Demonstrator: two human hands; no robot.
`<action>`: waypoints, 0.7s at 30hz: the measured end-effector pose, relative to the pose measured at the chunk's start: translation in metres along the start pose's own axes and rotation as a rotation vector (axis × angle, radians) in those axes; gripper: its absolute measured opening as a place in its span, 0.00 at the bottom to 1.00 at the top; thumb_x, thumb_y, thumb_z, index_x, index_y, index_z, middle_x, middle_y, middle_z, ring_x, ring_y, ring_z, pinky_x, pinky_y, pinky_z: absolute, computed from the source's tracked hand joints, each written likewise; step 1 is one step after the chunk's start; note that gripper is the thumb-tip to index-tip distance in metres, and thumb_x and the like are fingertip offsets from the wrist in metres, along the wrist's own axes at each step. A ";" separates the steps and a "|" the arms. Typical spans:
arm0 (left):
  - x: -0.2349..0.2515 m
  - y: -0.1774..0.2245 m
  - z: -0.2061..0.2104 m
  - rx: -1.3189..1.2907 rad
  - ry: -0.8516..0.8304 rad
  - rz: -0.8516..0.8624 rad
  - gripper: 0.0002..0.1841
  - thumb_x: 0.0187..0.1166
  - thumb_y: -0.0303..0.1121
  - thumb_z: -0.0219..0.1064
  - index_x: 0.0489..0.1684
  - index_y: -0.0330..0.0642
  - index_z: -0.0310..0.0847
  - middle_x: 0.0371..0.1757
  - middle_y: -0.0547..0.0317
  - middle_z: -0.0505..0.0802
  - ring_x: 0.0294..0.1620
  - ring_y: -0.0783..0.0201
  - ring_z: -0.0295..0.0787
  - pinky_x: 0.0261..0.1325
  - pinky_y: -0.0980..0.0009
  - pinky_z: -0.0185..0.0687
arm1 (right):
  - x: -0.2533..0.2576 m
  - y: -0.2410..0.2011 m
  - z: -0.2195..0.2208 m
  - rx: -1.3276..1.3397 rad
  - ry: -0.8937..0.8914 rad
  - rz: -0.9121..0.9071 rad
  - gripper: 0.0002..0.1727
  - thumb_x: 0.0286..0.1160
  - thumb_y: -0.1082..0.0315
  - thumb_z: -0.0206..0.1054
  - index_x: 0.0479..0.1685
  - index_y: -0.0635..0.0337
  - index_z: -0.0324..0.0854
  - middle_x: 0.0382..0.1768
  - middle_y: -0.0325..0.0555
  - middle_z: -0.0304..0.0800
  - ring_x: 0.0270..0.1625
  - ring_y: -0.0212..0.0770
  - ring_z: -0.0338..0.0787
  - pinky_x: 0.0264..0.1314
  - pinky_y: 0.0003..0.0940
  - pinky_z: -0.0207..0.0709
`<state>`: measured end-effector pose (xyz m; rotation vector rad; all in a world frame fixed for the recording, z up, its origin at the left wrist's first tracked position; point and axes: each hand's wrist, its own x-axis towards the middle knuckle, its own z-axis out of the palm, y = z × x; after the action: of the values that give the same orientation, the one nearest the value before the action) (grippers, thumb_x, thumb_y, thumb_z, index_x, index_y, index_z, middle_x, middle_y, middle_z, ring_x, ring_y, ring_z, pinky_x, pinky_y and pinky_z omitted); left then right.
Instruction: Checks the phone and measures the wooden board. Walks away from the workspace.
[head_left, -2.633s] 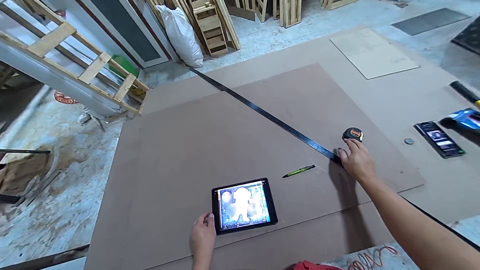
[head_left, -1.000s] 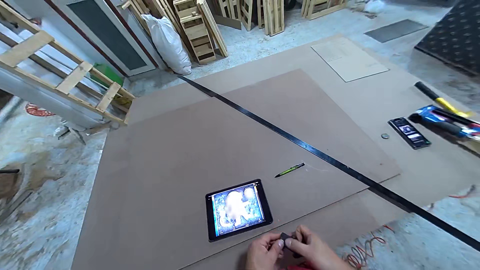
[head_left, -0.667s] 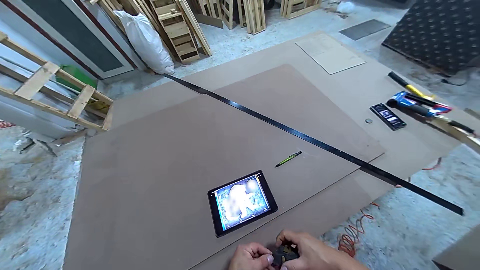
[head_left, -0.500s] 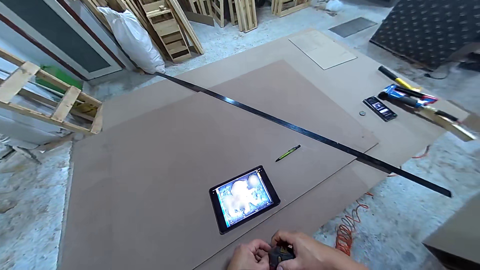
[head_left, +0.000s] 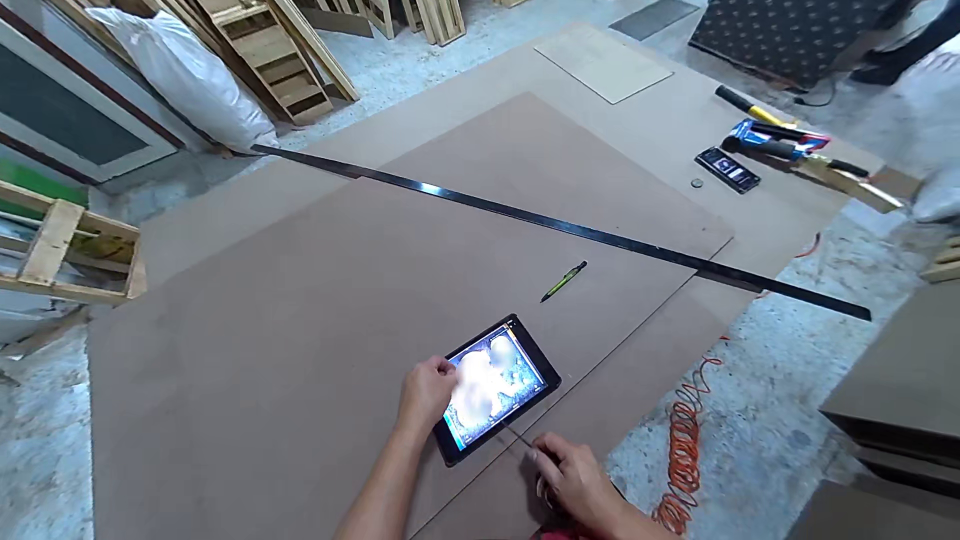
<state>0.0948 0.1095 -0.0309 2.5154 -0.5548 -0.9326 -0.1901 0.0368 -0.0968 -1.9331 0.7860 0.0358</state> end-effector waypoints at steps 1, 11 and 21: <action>0.003 -0.003 0.008 -0.087 0.050 0.023 0.10 0.83 0.40 0.67 0.46 0.46 0.92 0.36 0.58 0.95 0.37 0.61 0.94 0.48 0.54 0.91 | 0.005 0.002 0.005 0.000 0.050 0.003 0.21 0.88 0.46 0.58 0.48 0.50 0.91 0.36 0.39 0.94 0.39 0.34 0.93 0.46 0.39 0.87; -0.057 -0.126 0.072 -0.005 0.577 0.360 0.22 0.81 0.45 0.62 0.64 0.43 0.89 0.73 0.42 0.86 0.74 0.45 0.83 0.76 0.49 0.79 | 0.037 0.008 0.011 -0.110 -0.007 0.091 0.24 0.90 0.47 0.48 0.51 0.48 0.89 0.36 0.40 0.94 0.42 0.39 0.93 0.48 0.46 0.85; -0.070 -0.149 0.082 -0.069 0.531 0.295 0.24 0.85 0.47 0.60 0.71 0.42 0.85 0.82 0.48 0.80 0.82 0.52 0.78 0.80 0.53 0.77 | 0.040 0.007 0.008 -0.151 -0.032 0.076 0.23 0.90 0.48 0.48 0.50 0.48 0.89 0.33 0.39 0.92 0.39 0.38 0.92 0.45 0.44 0.84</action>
<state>0.0237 0.2505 -0.1254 2.3893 -0.6730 -0.1597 -0.1601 0.0217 -0.1202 -2.0388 0.8556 0.1769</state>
